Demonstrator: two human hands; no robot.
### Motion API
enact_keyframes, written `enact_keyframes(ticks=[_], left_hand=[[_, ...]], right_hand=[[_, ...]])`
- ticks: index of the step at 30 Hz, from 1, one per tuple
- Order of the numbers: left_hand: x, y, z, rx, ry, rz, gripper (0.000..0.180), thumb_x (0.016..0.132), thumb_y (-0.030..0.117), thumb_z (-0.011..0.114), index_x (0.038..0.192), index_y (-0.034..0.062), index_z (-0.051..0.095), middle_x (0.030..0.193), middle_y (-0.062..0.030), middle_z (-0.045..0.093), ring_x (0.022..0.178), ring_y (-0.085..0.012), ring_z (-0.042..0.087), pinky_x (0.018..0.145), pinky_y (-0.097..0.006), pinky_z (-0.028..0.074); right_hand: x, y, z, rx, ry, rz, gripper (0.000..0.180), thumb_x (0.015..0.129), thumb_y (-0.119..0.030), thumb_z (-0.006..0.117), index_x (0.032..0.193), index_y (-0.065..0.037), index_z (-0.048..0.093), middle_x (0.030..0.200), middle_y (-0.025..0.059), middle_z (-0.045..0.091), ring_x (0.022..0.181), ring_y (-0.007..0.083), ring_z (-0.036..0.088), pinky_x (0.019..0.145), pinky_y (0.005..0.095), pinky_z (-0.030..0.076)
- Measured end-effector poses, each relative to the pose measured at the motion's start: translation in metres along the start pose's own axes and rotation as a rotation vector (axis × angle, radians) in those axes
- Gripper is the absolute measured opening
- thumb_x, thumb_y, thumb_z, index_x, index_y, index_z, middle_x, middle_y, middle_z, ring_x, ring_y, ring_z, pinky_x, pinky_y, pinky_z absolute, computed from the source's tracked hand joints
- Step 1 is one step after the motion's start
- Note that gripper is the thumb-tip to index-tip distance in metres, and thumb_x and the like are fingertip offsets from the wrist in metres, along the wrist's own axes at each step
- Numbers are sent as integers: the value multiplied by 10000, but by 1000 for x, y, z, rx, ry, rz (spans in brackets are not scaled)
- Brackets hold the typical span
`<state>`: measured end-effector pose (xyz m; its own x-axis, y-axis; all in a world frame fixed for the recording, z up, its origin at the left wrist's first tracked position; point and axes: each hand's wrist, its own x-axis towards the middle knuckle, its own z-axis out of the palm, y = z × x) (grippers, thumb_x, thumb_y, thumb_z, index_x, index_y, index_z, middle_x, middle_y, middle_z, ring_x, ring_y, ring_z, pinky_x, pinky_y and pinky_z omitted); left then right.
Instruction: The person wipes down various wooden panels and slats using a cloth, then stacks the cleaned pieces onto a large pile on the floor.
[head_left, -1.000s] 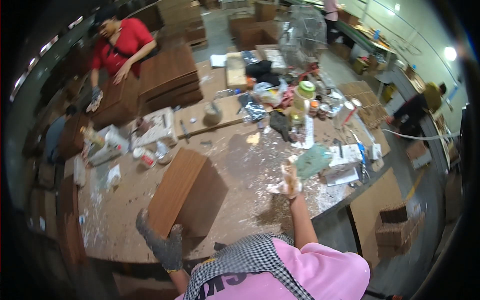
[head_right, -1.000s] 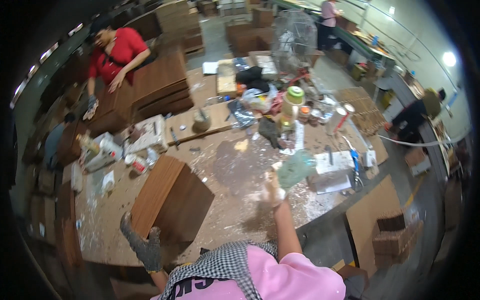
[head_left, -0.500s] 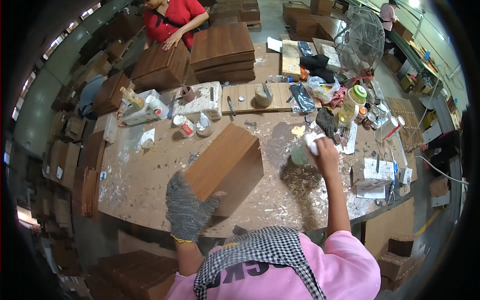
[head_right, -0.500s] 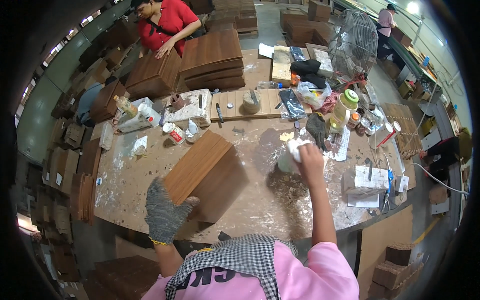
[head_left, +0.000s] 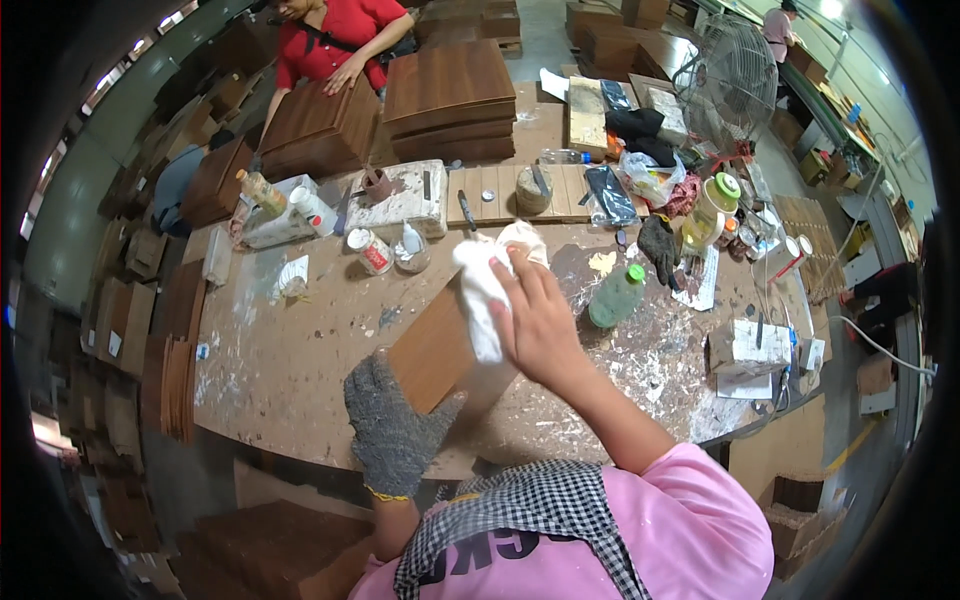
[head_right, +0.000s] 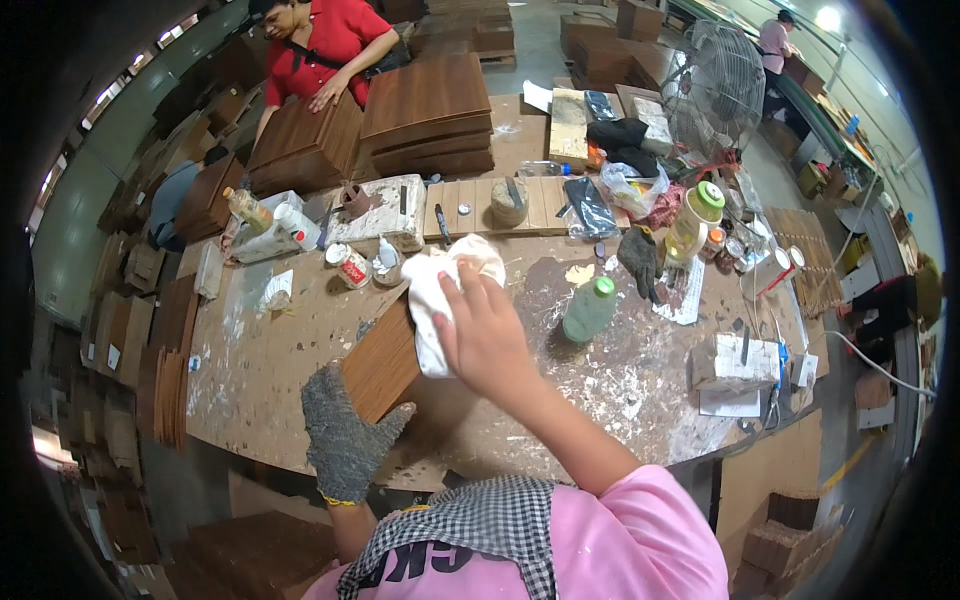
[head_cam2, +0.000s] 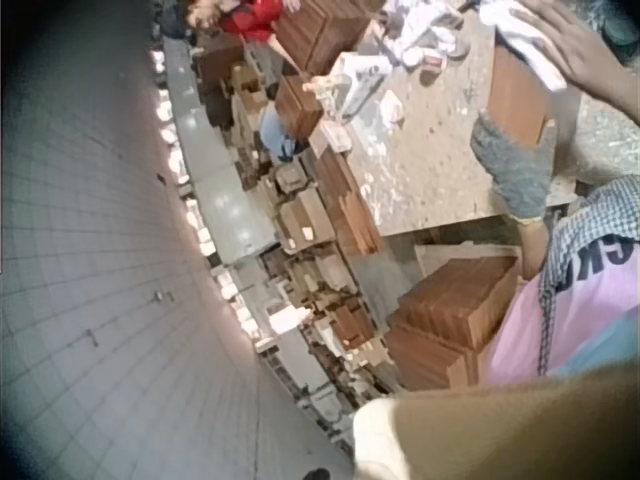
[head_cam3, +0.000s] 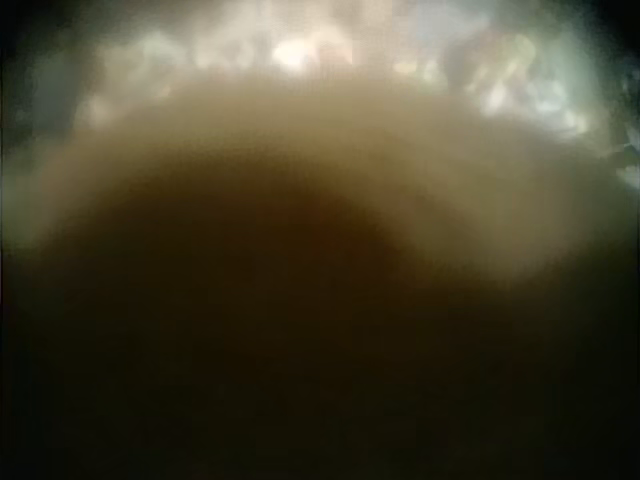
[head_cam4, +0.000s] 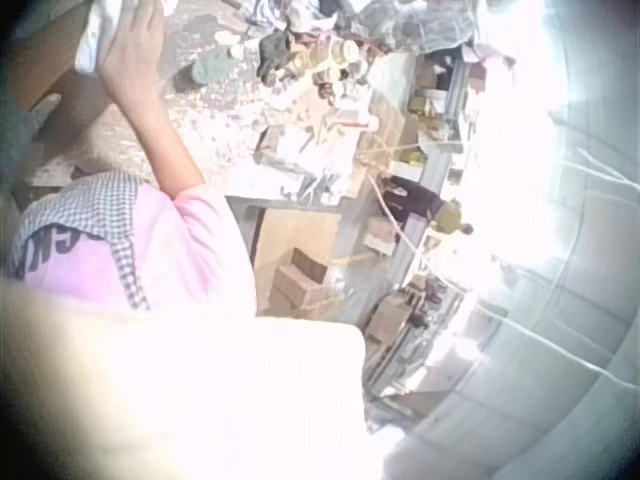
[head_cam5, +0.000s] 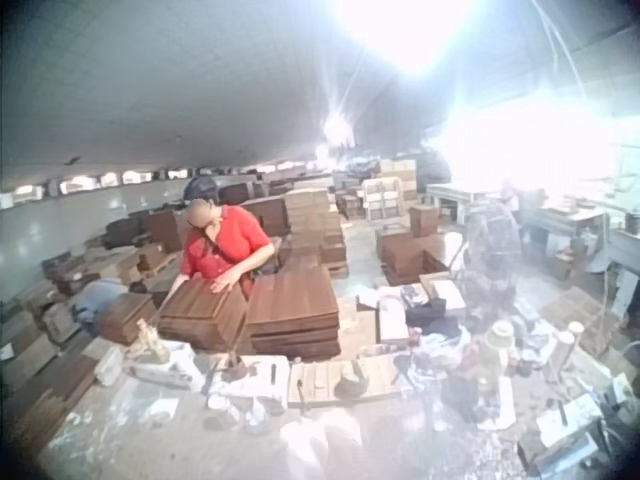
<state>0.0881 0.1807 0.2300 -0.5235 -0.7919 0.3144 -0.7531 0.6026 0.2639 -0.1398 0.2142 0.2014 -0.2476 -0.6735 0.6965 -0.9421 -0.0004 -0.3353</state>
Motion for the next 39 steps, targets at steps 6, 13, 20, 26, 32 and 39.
enact_keyframes(ticks=[6, 13, 20, 26, 32, 39], left_hand=[[-1, -1, 6, -10, -1, -45, 980, 661, 471, 869, 1355, -58, 424, 1272, -267, 481, 1180, -428, 472, 1018, -528, 402], [-9, 1, -2, -5, -27, -88, 993, 650, 397, 906, 1383, -62, 417, 1300, -270, 482, 1199, -421, 473, 1030, -511, 397], [-6, 11, -3, 29, -80, -154, 1014, 661, 429, 893, 1406, -55, 403, 1341, -278, 466, 1243, -433, 448, 1053, -531, 383], [-16, -1, 3, 41, -43, -101, 1020, 648, 433, 898, 1406, -45, 410, 1360, -277, 459, 1247, -431, 453, 1054, -529, 386], [-8, 13, -3, 6, -6, -105, 982, 633, 464, 893, 1345, -52, 454, 1261, -267, 507, 1161, -435, 497, 999, -510, 418], [-11, 8, -4, -69, 6, -33, 945, 628, 395, 901, 1326, -71, 467, 1232, -258, 523, 1134, -412, 516, 996, -502, 420]], right_hand=[[13, 7, 0, 232, -335, 620, 359, 1005, -298, 491, 964, 30, 630, 988, 231, 662, 915, 375, 646, 790, 436, 511], [-9, -1, 6, 244, 32, 207, 304, 926, -194, 591, 1146, 8, 641, 1184, 181, 649, 1062, 339, 630, 904, 417, 506], [25, 37, -21, 278, -214, 597, 405, 979, -392, 532, 882, -51, 728, 886, 171, 701, 815, 352, 672, 768, 459, 518], [22, -30, 4, 150, -302, -41, 393, 959, -463, 537, 1141, -166, 719, 1221, 3, 672, 1262, 211, 534, 1109, 626, 247], [74, 16, 8, 177, -938, 490, 449, 1001, -422, 438, 1253, -87, 600, 1194, 209, 647, 969, 385, 663, 768, 482, 530], [21, -45, 17, -281, -357, -47, 366, 962, -231, 528, 1270, -37, 565, 1230, 179, 622, 1203, 338, 568, 1027, 449, 451]])
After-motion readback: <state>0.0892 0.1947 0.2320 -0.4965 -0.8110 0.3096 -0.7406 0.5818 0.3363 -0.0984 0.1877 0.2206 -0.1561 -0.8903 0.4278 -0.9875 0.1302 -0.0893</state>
